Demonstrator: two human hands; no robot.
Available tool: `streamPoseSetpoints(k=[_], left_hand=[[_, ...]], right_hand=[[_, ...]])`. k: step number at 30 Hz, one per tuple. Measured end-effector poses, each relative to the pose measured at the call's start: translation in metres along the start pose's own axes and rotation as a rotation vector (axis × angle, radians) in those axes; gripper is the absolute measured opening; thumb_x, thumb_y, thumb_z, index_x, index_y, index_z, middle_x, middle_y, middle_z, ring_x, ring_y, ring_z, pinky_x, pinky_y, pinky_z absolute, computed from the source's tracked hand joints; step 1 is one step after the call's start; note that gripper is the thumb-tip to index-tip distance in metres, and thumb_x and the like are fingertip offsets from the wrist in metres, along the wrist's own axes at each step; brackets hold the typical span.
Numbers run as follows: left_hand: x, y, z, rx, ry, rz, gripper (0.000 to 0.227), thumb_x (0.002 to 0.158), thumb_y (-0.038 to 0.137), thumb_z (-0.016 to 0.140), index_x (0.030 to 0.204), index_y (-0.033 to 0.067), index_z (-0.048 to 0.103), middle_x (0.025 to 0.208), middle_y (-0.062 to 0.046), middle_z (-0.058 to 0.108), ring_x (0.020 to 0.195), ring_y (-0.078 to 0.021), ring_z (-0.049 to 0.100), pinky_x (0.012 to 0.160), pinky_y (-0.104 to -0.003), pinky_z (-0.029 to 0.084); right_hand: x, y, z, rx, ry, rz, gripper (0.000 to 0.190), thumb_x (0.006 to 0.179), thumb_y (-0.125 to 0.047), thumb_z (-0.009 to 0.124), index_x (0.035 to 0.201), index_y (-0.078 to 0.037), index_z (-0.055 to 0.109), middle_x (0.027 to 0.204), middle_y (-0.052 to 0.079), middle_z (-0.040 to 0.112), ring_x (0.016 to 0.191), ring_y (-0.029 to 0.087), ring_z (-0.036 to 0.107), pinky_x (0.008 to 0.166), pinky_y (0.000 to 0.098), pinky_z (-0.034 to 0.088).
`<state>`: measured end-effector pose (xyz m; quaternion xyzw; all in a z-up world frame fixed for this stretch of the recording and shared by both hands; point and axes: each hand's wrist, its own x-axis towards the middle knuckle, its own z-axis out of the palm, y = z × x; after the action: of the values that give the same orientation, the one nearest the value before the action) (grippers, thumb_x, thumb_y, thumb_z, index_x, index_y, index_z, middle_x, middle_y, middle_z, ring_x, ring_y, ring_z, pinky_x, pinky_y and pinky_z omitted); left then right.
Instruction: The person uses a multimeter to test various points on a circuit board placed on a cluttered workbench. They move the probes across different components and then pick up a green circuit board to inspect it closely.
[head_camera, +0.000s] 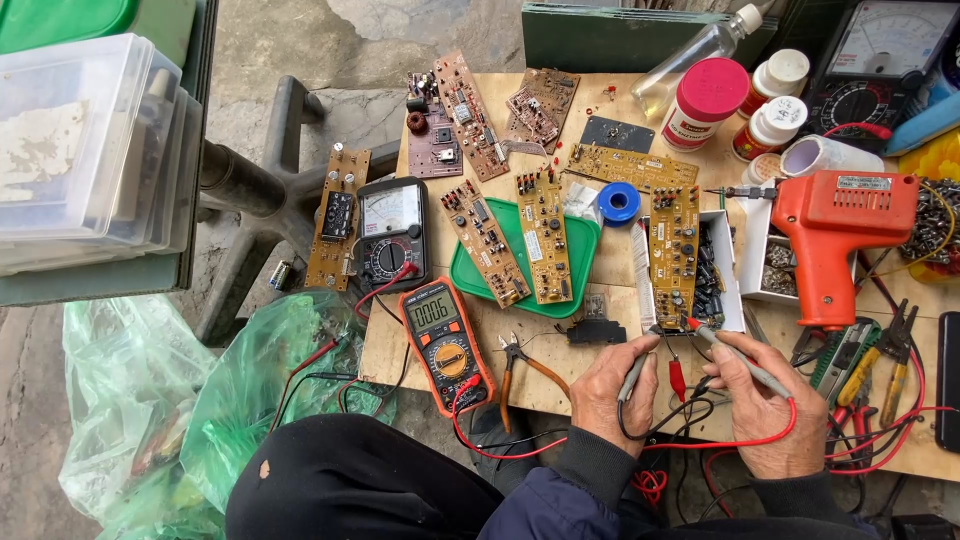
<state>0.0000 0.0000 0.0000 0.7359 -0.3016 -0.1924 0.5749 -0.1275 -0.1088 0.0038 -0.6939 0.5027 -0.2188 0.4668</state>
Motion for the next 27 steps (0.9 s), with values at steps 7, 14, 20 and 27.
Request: streamPoseSetpoints(k=[7,14,20,27], left_hand=[[0.0003,0.0015,-0.0001,-0.025,-0.003,0.005,0.029,0.098,0.004,0.067,0.124,0.0049,0.079,0.113,-0.012,0.081,0.091,-0.0246,0.078,0.081,-0.034,0.062],[0.0008,0.0013,-0.0004,-0.016,0.000,0.010,0.029,0.097,0.002,0.067,0.124,0.0052,0.079,0.115,-0.011,0.082,0.093,-0.0227,0.079,0.084,-0.033,0.063],[0.0005,0.0021,-0.0002,0.003,-0.008,-0.003,0.030,0.098,0.002,0.067,0.125,0.0067,0.078,0.113,-0.010,0.081,0.090,-0.0225,0.078,0.081,-0.033,0.062],[-0.0005,0.0012,-0.0011,-0.019,-0.009,-0.001,0.030,0.098,0.003,0.067,0.126,0.0062,0.078,0.116,-0.011,0.081,0.093,-0.0232,0.079,0.083,-0.033,0.062]], right_hand=[[-0.0023,-0.0039,0.0006,0.032,0.031,0.005,0.027,0.107,-0.002,0.069,0.132,0.006,0.075,0.106,0.018,0.079,0.089,0.021,0.078,0.075,0.0322,0.063],[-0.0011,-0.0016,0.0009,0.031,0.009,-0.009,0.029,0.106,-0.004,0.070,0.133,0.006,0.075,0.107,0.018,0.080,0.091,0.021,0.079,0.076,0.0318,0.065],[-0.0015,-0.0001,-0.0003,0.031,0.001,-0.013,0.028,0.106,-0.004,0.070,0.132,0.006,0.075,0.106,0.018,0.080,0.091,0.022,0.079,0.077,0.0325,0.065],[-0.0020,-0.0022,0.0004,0.018,-0.005,-0.016,0.027,0.106,-0.002,0.070,0.131,0.007,0.075,0.104,0.019,0.081,0.091,0.022,0.079,0.077,0.0325,0.065]])
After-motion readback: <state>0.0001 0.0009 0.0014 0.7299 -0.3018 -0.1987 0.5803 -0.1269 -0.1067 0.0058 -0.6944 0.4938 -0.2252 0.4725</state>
